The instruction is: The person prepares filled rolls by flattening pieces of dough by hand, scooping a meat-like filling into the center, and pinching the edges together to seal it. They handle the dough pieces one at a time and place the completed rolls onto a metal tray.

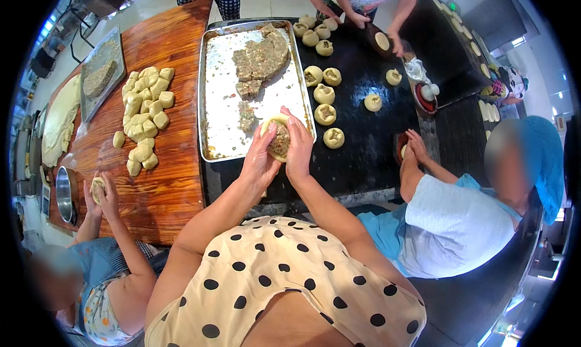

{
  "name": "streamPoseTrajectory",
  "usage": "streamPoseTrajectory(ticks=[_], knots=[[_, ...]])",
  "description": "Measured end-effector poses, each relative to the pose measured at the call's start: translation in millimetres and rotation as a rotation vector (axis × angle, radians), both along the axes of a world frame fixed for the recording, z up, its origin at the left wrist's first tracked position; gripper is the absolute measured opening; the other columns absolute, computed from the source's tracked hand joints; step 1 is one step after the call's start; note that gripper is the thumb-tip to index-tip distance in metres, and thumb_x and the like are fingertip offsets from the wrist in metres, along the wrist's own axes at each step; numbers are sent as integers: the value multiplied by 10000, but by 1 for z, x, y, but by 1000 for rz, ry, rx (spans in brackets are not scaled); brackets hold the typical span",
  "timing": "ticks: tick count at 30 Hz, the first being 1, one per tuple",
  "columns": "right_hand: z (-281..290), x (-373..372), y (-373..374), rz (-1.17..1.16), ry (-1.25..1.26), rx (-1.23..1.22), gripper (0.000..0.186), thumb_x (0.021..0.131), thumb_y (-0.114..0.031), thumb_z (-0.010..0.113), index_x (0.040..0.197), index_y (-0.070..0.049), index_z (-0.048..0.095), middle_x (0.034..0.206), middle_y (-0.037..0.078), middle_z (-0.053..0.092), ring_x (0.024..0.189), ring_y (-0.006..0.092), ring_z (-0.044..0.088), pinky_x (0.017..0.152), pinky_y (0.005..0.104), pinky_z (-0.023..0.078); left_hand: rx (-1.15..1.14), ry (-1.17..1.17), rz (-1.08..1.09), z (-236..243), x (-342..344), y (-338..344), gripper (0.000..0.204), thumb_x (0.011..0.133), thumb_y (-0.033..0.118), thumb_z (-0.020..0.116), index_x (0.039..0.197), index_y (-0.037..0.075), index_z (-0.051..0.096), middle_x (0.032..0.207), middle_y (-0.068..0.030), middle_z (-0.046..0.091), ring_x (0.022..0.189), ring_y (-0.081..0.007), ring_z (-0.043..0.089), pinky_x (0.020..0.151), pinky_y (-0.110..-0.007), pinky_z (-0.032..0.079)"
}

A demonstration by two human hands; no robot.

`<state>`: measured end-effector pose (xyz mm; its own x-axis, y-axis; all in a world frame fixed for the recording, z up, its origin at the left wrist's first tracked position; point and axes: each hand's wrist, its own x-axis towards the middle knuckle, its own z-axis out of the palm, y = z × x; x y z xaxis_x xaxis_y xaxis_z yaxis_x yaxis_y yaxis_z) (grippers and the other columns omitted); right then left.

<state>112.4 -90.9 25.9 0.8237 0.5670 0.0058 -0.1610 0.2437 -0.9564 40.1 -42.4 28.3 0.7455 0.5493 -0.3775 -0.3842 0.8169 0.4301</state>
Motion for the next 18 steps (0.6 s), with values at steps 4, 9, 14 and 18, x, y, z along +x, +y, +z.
streamPoseTrajectory(ticks=[4,9,14,18], knots=[[8,-6,-4,4,11,51,330,1025,-158,464,1227,42,633,1218,113,641,1065,151,586,972,293,446,2,34,28,11,-1,-5,378,972,188,625,1307,133,459,1208,-46,568,1144,-172,576,958,-344,527],[-2,-4,-4,-45,-129,-32,287,1011,-147,522,1173,42,665,1136,96,679,1003,132,602,915,272,472,32,85,66,13,5,-8,306,972,137,618,1251,110,496,1148,-47,593,1069,-162,601,903,-323,540],[12,-7,-9,15,-33,-21,295,1012,-164,532,1197,37,643,1178,104,670,1079,155,594,968,297,448,138,136,36,10,5,-9,318,996,220,585,1279,131,471,1193,-44,570,1085,-176,586,918,-346,534],[13,-2,-3,-48,69,43,318,990,-212,588,1202,19,643,1171,82,658,1050,159,602,950,300,463,225,92,-101,16,11,1,429,1017,443,495,1290,112,469,1225,-56,569,1105,-195,583,929,-390,515]])
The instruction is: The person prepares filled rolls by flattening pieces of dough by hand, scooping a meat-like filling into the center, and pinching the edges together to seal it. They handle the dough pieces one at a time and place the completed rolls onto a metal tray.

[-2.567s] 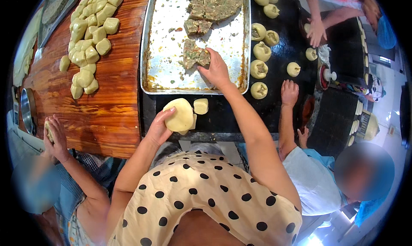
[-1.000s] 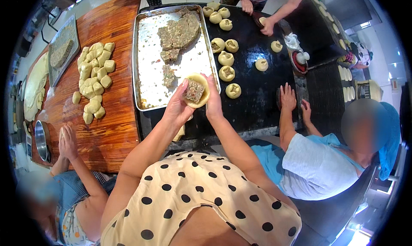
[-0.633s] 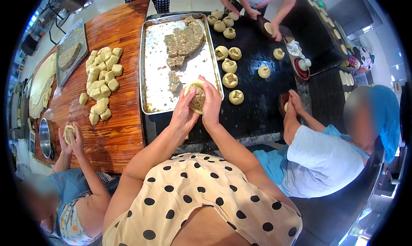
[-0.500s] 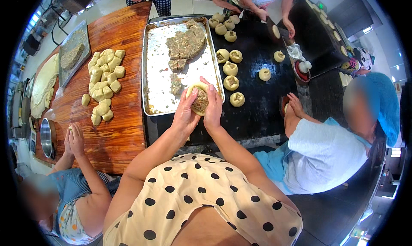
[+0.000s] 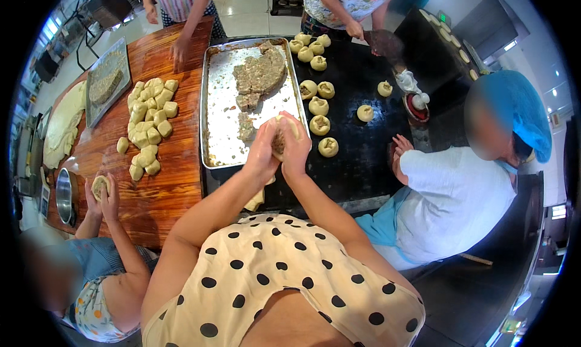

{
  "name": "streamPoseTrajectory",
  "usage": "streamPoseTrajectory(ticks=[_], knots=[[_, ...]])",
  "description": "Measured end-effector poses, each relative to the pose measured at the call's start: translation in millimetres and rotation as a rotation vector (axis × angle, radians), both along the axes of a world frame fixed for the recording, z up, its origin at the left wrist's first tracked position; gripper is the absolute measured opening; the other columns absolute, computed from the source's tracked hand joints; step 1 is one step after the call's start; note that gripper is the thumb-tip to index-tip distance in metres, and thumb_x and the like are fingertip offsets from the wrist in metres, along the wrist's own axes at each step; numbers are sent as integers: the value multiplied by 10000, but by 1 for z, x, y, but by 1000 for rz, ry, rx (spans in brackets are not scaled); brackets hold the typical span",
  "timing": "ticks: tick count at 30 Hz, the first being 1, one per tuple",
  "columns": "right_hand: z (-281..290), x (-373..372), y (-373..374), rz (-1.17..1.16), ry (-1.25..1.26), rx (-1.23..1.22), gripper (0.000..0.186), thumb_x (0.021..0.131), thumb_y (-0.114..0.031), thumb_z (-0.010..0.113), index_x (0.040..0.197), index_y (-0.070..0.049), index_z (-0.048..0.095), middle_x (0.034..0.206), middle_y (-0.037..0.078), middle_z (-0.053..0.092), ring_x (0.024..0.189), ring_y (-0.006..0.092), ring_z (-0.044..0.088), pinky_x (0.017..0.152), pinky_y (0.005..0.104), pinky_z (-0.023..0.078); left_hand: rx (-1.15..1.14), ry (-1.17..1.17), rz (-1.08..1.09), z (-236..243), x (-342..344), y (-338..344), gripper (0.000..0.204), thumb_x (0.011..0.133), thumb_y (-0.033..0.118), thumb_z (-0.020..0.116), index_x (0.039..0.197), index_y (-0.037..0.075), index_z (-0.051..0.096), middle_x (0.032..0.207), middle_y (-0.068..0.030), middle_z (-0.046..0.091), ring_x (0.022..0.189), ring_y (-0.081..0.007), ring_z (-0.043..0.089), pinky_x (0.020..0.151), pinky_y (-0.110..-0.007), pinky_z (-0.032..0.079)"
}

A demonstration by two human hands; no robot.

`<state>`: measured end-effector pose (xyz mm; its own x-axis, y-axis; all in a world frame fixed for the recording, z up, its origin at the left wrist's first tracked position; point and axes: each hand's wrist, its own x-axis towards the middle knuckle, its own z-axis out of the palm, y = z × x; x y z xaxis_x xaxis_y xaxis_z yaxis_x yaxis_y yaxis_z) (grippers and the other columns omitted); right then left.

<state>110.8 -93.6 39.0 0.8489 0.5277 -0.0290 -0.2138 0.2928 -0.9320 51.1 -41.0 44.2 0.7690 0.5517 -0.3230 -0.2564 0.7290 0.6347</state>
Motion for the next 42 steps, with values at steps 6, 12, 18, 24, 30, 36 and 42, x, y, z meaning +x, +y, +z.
streamPoseTrajectory(ticks=[6,12,18,24,30,36,42], knots=[[17,4,6,-82,501,144,310,975,-222,619,1184,7,636,1120,70,652,991,140,627,892,289,505,7,126,76,16,-4,-1,518,1010,515,457,1319,101,502,1251,-61,566,1128,-184,563,950,-341,469],[9,-7,9,-134,322,128,294,949,-151,661,1181,30,650,1117,77,674,987,129,614,889,262,490,184,84,219,14,6,-18,374,1030,361,496,1250,59,513,1163,-71,581,1044,-161,574,921,-328,477],[20,-12,11,-116,131,119,255,973,-128,611,1163,34,661,1125,80,678,986,125,603,885,261,480,34,-21,173,25,-1,-11,463,1022,453,490,1278,67,517,1203,-64,569,1096,-176,562,936,-357,470],[5,-7,12,-101,-229,-91,267,1004,-186,565,1130,27,666,1127,96,679,1033,154,608,927,282,463,209,112,281,18,9,-11,372,998,426,562,1103,69,576,980,-40,614,860,-131,599,752,-303,500],[5,5,9,28,-147,-99,372,1042,-297,455,1088,8,662,1063,79,670,1037,193,590,966,303,409,-72,82,141,6,1,0,521,909,556,632,1061,57,647,942,-28,651,859,-143,630,778,-305,503],[0,-3,-3,-120,-765,-275,274,1007,-187,529,1075,28,685,1001,138,710,869,201,654,788,324,504,363,302,159,5,6,-7,449,996,479,532,946,46,639,806,-31,598,730,-130,549,656,-304,461],[4,-2,1,-90,-295,-71,301,1035,-206,481,1117,32,645,1052,95,673,934,178,627,884,314,483,396,329,-146,17,5,10,505,982,574,485,1037,95,633,908,-35,638,772,-139,589,694,-315,485]])
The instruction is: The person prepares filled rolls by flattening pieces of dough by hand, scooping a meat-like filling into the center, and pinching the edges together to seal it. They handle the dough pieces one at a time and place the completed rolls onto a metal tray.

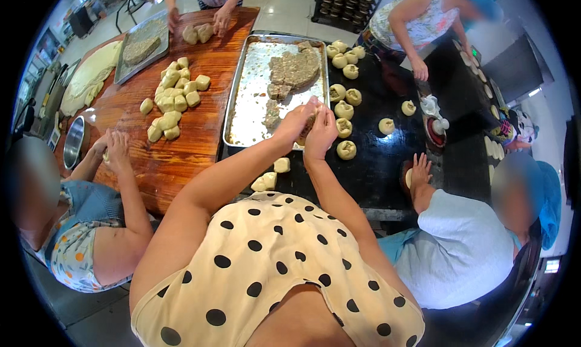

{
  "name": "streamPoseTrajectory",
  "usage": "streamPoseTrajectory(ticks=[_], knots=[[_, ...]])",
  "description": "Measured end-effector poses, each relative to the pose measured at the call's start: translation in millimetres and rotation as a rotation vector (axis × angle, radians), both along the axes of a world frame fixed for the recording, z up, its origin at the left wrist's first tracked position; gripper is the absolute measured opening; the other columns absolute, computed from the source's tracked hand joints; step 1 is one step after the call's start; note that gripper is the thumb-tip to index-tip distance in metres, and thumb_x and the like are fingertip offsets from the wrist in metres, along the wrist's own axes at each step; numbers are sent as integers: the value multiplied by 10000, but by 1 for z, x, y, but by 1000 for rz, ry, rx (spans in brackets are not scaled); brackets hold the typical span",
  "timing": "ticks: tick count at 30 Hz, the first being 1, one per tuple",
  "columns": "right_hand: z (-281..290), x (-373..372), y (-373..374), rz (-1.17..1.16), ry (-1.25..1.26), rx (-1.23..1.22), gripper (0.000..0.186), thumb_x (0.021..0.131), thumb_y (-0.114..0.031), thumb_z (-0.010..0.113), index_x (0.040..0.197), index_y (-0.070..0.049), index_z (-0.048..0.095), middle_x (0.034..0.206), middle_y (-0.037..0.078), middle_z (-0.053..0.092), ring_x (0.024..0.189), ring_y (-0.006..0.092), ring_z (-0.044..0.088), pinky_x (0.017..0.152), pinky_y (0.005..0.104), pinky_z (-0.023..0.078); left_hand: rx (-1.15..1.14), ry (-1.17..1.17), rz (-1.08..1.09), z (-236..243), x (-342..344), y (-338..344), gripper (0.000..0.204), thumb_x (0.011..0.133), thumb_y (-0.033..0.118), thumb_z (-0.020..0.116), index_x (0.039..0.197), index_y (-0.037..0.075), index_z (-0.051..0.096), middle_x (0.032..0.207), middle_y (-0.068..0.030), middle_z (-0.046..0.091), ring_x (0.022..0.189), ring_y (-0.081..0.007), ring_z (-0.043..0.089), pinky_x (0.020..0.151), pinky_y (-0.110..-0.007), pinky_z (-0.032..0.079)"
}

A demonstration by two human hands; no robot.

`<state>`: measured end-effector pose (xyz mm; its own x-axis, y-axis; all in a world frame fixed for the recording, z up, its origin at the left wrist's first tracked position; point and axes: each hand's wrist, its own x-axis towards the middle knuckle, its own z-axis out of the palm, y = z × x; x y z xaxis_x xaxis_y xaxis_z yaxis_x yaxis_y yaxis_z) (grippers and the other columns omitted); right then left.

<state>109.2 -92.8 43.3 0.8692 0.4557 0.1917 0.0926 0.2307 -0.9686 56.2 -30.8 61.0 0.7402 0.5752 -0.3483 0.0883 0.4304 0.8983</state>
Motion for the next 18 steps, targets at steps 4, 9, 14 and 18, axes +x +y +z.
streamPoseTrajectory(ticks=[4,9,14,18], knots=[[14,-7,8,18,21,47,350,1042,-232,450,1215,32,602,1203,120,618,1088,209,587,972,331,444,-173,-358,271,-26,2,-7,409,974,488,560,1131,111,576,1019,-34,624,907,-155,617,801,-322,515],[18,10,-6,106,125,89,344,1023,-262,508,1160,23,644,1106,121,672,1051,195,610,950,315,444,-223,-231,291,5,-7,-15,399,975,481,566,997,86,614,896,-19,615,765,-123,583,684,-289,479],[12,-8,-9,110,-217,-161,379,1020,-302,504,1056,41,659,973,145,699,876,223,649,872,341,474,265,49,302,-30,-7,-11,627,980,550,492,732,-4,649,571,-71,550,536,-145,477,512,-347,391],[-2,-8,-19,6,-319,-234,356,1027,-241,483,1043,59,674,959,112,704,865,185,634,816,327,488,474,109,127,-13,-13,-21,618,998,527,471,834,-32,677,640,-101,622,560,-148,534,537,-343,450]])
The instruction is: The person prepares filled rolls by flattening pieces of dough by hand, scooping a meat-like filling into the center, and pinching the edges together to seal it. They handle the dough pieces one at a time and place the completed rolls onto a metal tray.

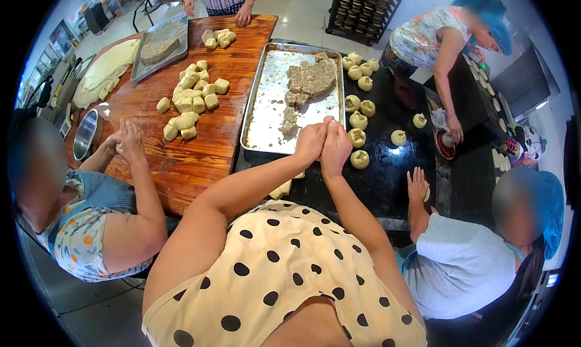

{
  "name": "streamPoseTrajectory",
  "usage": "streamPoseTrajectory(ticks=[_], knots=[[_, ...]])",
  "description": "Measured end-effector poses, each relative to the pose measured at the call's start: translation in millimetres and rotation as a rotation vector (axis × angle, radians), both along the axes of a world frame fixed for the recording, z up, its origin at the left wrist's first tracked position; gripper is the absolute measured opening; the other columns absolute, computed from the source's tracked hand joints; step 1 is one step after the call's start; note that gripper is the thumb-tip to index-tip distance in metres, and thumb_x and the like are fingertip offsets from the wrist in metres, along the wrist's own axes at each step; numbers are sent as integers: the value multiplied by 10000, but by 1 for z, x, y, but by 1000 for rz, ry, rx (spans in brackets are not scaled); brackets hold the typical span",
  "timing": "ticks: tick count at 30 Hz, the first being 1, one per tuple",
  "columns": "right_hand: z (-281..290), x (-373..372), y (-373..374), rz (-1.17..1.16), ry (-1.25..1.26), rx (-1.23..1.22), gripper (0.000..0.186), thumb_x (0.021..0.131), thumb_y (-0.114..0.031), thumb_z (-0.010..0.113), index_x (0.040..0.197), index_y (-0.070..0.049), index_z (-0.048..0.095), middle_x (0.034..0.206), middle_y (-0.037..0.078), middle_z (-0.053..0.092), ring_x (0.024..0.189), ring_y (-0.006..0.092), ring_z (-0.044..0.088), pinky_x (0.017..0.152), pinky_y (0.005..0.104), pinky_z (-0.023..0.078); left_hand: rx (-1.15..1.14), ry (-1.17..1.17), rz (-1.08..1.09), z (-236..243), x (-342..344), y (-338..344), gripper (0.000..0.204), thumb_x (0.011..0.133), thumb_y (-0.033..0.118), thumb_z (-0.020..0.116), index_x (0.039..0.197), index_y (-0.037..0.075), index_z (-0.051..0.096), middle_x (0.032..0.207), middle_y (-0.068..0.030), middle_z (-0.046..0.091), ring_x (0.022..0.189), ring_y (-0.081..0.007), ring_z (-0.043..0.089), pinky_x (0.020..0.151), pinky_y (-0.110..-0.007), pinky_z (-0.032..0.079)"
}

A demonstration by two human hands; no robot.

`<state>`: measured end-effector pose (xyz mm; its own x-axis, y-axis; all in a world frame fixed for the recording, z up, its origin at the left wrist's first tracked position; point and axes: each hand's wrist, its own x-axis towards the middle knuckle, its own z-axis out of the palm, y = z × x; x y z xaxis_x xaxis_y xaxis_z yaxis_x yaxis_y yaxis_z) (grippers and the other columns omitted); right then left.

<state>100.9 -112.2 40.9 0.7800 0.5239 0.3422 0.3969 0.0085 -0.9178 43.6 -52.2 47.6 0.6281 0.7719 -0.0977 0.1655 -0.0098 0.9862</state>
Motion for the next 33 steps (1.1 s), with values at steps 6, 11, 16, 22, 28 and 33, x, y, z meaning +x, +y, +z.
streamPoseTrajectory(ticks=[6,11,16,22,28,33], knots=[[37,2,-10,-30,750,591,346,1024,-253,463,1060,36,651,1021,81,662,913,170,615,842,306,492,-718,-457,-52,33,-2,-3,646,962,627,471,1188,34,591,1143,-103,653,978,-180,644,849,-359,523],[7,-14,1,-116,290,314,167,946,-88,597,1050,20,671,1046,79,684,942,134,616,855,260,494,-562,-410,5,11,-7,-23,357,1018,379,527,1147,51,584,987,-48,623,877,-123,591,769,-292,501],[-18,-18,-13,-86,322,257,251,978,-160,581,1147,10,657,1142,104,677,1013,168,625,918,308,481,-542,-313,22,-2,-11,-33,299,1025,322,518,1122,48,589,936,-49,621,826,-121,595,714,-277,505],[0,4,-36,59,586,339,324,961,-170,598,1208,38,630,1182,105,662,1085,159,592,973,297,445,-674,-92,-275,16,-16,-16,691,959,674,405,1254,64,540,1084,-75,634,984,-197,658,827,-386,573],[-3,7,-44,44,465,275,207,911,-68,615,1075,42,678,1052,92,706,965,152,643,905,298,496,-883,-162,-312,18,-4,-8,721,961,686,371,1282,59,527,1176,-113,611,1070,-239,632,933,-421,531],[-14,-9,-34,-38,569,192,260,921,-8,583,1165,21,664,1123,103,707,1032,158,651,983,297,461,-854,-341,57,-12,-16,-49,437,1038,453,443,1237,78,548,1074,-68,620,956,-176,632,818,-374,520]])
